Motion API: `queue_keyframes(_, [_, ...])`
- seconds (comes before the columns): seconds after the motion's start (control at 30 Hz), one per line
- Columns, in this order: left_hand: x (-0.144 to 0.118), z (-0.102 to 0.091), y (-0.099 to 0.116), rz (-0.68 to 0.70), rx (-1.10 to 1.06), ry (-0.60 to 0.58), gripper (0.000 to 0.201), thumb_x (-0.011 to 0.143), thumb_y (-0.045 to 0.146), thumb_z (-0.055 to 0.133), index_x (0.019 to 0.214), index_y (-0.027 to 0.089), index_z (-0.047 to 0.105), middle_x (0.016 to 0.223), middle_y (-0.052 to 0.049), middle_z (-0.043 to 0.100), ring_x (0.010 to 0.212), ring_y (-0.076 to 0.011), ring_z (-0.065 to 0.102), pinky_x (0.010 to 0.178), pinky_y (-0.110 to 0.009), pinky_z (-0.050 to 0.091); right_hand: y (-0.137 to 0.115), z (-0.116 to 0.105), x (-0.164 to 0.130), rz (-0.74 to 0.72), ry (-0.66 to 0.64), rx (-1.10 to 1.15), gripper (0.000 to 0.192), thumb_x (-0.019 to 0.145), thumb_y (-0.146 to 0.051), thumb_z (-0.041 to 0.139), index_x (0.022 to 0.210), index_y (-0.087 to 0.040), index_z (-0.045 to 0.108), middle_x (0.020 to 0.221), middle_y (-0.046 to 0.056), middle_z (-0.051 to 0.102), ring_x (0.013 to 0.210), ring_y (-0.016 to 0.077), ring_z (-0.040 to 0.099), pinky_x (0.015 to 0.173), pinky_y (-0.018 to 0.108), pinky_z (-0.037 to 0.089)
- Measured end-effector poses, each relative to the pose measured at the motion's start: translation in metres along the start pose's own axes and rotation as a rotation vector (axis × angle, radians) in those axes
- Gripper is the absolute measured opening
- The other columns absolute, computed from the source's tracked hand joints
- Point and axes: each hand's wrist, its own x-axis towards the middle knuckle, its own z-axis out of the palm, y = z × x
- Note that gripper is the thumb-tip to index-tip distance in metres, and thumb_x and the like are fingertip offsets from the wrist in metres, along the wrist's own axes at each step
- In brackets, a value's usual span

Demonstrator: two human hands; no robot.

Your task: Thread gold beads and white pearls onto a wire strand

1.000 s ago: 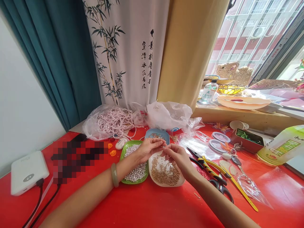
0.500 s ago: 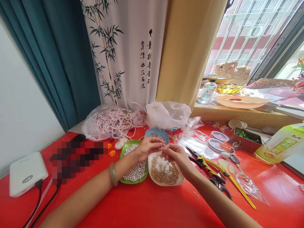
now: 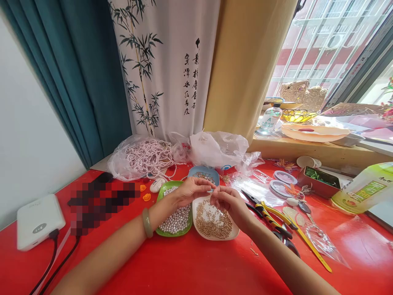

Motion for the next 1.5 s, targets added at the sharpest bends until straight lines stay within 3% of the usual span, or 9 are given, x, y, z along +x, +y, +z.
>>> queue_keyframes(0.47, [-0.003, 0.01, 0.005, 0.012, -0.057, 0.017, 0.019, 0.053, 0.015, 0.071, 0.07, 0.008, 0.065, 0.063, -0.005, 0.062, 0.055, -0.0121, 0.055, 0.061, -0.027, 0.039, 0.001, 0.003, -0.003, -0.036, -0.022, 0.007, 0.014, 0.073, -0.023, 0.053, 0.062, -0.015, 0.051, 0.059, -0.001, 0.056, 0.049, 0.0065, 0.039, 0.047, 0.02, 0.025])
queue_keyframes(0.7, [-0.002, 0.007, 0.003, 0.042, -0.098, -0.058, 0.019, 0.06, 0.02, 0.067, 0.075, 0.008, 0.065, 0.068, -0.006, 0.062, 0.058, -0.0134, 0.056, 0.062, -0.029, 0.04, -0.001, 0.005, -0.003, -0.082, -0.01, -0.062, 0.015, 0.074, -0.026, 0.054, 0.063, -0.017, 0.051, 0.058, -0.003, 0.054, 0.048, 0.0065, 0.04, 0.048, 0.02, 0.027])
queue_keyframes(1.03, [-0.003, 0.006, 0.0, 0.032, -0.188, 0.031, 0.017, 0.057, 0.013, 0.069, 0.073, 0.009, 0.065, 0.074, -0.006, 0.064, 0.066, -0.013, 0.057, 0.069, -0.027, 0.041, -0.002, 0.007, -0.003, -0.15, 0.038, -0.21, 0.021, 0.071, -0.037, 0.056, 0.066, -0.018, 0.05, 0.056, -0.003, 0.05, 0.05, 0.009, 0.043, 0.05, 0.022, 0.033])
queue_keyframes(1.5, [-0.002, 0.005, -0.004, 0.039, -0.24, 0.06, 0.017, 0.058, 0.013, 0.069, 0.074, 0.009, 0.065, 0.075, -0.007, 0.064, 0.069, -0.0137, 0.058, 0.07, -0.027, 0.042, -0.001, 0.005, -0.001, -0.153, 0.022, -0.193, 0.023, 0.07, -0.039, 0.056, 0.065, -0.017, 0.051, 0.058, -0.002, 0.05, 0.052, 0.0089, 0.045, 0.051, 0.022, 0.034])
